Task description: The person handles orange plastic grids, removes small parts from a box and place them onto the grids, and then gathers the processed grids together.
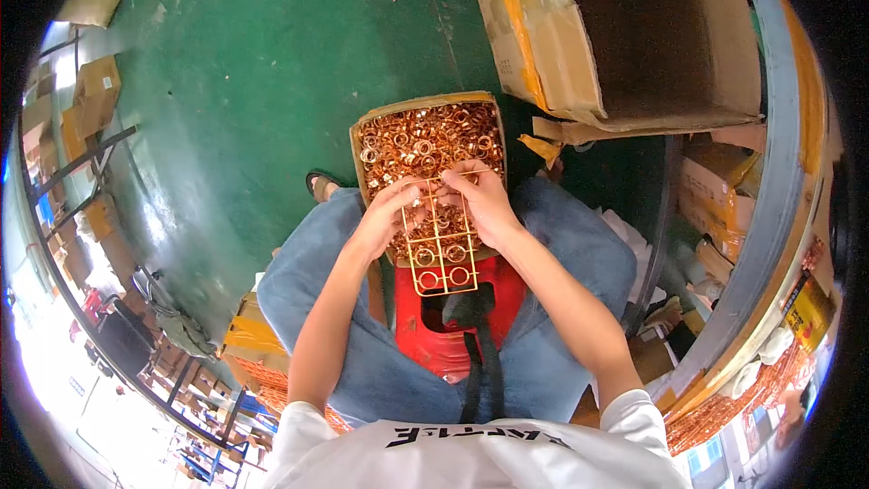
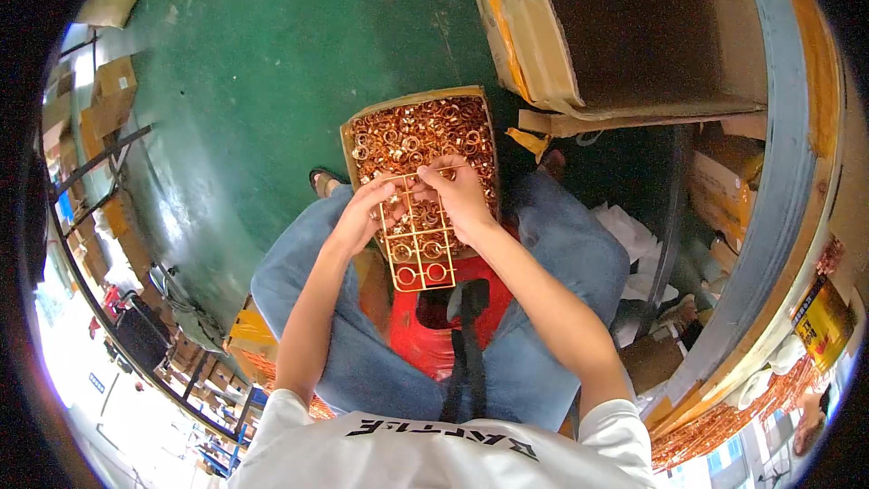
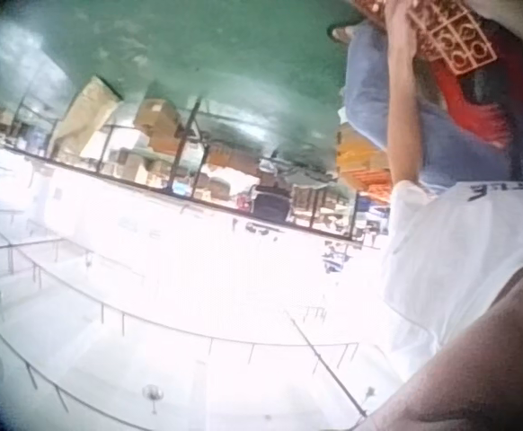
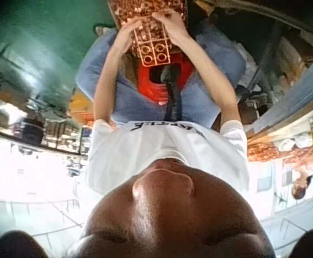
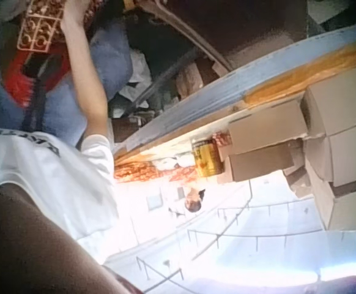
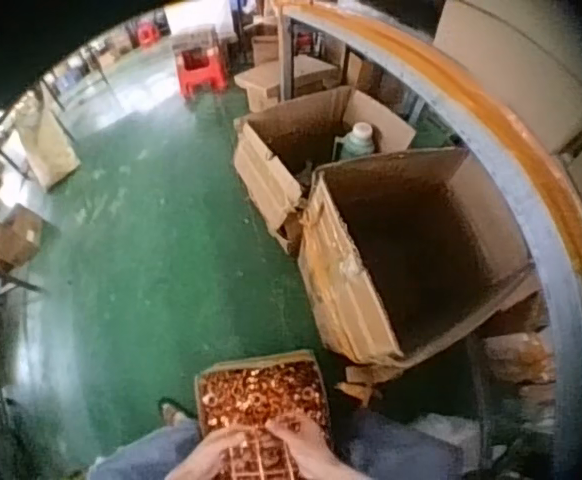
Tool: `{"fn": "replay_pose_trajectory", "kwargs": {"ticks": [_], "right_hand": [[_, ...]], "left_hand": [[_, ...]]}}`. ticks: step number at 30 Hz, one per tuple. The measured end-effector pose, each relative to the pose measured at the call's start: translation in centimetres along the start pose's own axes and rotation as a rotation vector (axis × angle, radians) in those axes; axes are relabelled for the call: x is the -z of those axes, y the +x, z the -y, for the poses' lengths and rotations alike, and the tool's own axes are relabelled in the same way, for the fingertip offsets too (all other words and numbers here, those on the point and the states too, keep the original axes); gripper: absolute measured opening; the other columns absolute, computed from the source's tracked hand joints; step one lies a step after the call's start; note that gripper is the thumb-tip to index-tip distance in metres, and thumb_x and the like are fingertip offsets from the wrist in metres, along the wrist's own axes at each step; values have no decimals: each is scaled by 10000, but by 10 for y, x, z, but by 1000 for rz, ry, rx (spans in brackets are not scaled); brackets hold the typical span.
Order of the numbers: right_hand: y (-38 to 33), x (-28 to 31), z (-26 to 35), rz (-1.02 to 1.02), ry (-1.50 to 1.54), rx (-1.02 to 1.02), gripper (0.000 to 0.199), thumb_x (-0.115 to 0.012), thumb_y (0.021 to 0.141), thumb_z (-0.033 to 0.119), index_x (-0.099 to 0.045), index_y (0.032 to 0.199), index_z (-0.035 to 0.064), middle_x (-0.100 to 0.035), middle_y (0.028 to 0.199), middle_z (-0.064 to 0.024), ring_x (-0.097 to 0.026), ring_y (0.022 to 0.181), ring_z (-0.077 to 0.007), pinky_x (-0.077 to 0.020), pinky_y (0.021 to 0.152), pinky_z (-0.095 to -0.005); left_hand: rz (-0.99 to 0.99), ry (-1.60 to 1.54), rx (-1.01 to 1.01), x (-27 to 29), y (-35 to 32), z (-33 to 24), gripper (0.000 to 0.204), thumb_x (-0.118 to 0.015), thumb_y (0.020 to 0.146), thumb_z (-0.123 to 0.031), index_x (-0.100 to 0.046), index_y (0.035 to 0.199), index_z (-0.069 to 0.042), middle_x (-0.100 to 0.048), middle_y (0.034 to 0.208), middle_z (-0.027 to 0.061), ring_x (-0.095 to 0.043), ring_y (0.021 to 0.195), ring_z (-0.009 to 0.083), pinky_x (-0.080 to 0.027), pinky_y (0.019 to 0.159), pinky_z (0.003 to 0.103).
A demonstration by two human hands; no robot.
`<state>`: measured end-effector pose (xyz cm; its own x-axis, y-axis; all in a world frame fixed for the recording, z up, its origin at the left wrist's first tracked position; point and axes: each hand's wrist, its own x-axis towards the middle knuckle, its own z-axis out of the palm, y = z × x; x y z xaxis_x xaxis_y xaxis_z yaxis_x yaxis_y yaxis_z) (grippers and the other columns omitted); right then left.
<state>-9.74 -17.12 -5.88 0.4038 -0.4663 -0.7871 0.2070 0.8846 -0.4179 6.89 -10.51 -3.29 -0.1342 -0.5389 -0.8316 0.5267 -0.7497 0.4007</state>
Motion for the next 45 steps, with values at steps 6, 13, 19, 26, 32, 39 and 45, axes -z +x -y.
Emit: {"fn": "replay_pose_trajectory", "kwargs": {"ticks": [6,13,19,26,32,39,45], "right_hand": [[-1,-1,7,-16,14,26,225,-665,836,191,-492,875,51,-568,769,-45,-576,656,-114,-486,603,-256],[-4,-2,12,-16,245,-49,247,-482,905,357,-490,893,111,-572,848,-69,-588,731,-200,-485,668,-338],[1,4,1,-39,92,-68,280,-486,900,280,-484,1090,75,-565,1019,-90,-576,949,-230,-441,866,-363],[6,11,-9,27,-37,-94,397,-525,867,195,-485,1223,25,-557,1116,-63,-523,1041,-178,-379,902,-306],[-6,-5,6,149,51,-108,217,-535,857,88,-548,1045,-19,-557,993,-72,-549,962,-179,-485,844,-327],[-2,-3,3,123,134,-173,522,-502,853,32,-308,1330,-55,-483,1099,-155,-544,1011,-256,-504,897,-369],[-1,3,2,16,7,-149,517,-489,859,47,-320,1341,-24,-503,1175,-189,-489,1140,-264,-388,1016,-350]], "left_hand": [[-105,38,-32,-10,-1,-8,238,-572,877,-273,-598,1023,-87,-577,884,-31,-511,707,59,-407,631,196],[-35,-507,-6,20,6,1,382,-603,789,-39,-459,1141,-78,-499,889,51,-511,724,127,-377,494,194],[48,-428,-55,17,9,5,334,-605,775,17,-480,1067,-86,-512,860,26,-493,696,84,-348,476,175],[-301,289,-197,12,15,15,79,-588,816,-95,-569,892,-106,-577,820,-39,-518,655,36,-342,496,170],[-235,200,-130,23,14,13,155,-541,846,-183,-565,973,-98,-595,921,5,-574,819,112,-467,698,277],[-150,145,-174,36,19,18,277,-422,898,-239,-552,1048,-46,-599,987,49,-573,969,167,-445,834,282],[-197,100,92,29,15,15,312,-279,894,-172,-521,1020,-21,-595,941,110,-588,915,214,-477,815,359]]}}
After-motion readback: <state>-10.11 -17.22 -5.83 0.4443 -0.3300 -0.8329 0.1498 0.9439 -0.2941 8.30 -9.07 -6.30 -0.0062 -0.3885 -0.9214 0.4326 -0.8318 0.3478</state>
